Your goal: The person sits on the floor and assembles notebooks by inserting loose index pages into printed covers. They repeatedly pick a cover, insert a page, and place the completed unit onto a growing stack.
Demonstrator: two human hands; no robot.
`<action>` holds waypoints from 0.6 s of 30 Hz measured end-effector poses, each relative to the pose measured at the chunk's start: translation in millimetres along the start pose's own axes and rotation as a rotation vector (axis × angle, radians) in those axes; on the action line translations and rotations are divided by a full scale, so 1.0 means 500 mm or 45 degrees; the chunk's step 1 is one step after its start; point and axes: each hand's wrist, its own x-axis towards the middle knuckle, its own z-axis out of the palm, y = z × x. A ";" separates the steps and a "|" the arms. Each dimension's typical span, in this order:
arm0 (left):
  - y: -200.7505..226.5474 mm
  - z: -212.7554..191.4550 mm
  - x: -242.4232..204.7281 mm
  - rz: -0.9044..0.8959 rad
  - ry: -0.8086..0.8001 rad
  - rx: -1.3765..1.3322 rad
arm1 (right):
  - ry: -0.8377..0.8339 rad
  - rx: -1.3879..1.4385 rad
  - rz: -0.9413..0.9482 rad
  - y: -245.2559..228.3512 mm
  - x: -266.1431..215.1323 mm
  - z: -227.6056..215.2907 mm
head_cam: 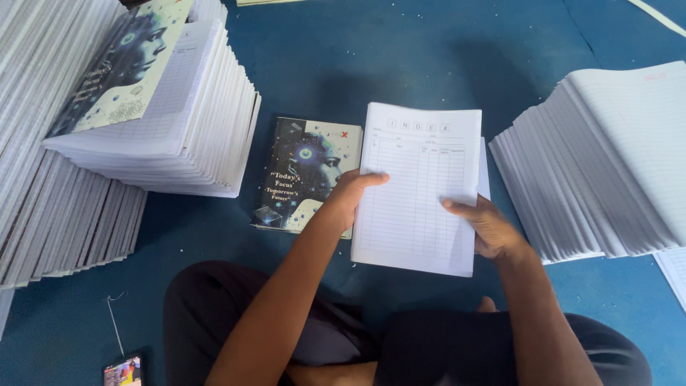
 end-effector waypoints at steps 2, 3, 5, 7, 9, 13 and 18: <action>-0.007 -0.006 0.004 -0.036 0.035 0.089 | 0.027 -0.016 -0.005 0.004 0.006 0.001; -0.010 -0.010 0.005 -0.054 0.052 0.133 | 0.048 -0.041 -0.017 0.007 0.005 0.002; -0.016 -0.016 0.011 -0.044 0.059 0.198 | 0.090 -0.093 -0.052 0.009 0.004 0.000; -0.023 -0.034 0.018 -0.018 0.065 0.272 | 0.092 -0.071 -0.098 0.008 0.002 -0.007; -0.027 -0.071 0.020 0.027 0.075 0.362 | 0.085 -0.040 -0.141 0.006 0.002 -0.013; -0.030 -0.199 -0.015 0.348 0.269 0.929 | 0.101 -0.015 -0.185 0.008 0.002 -0.018; -0.038 -0.279 -0.114 0.634 0.367 2.117 | 0.222 -0.091 -0.188 0.012 -0.004 -0.010</action>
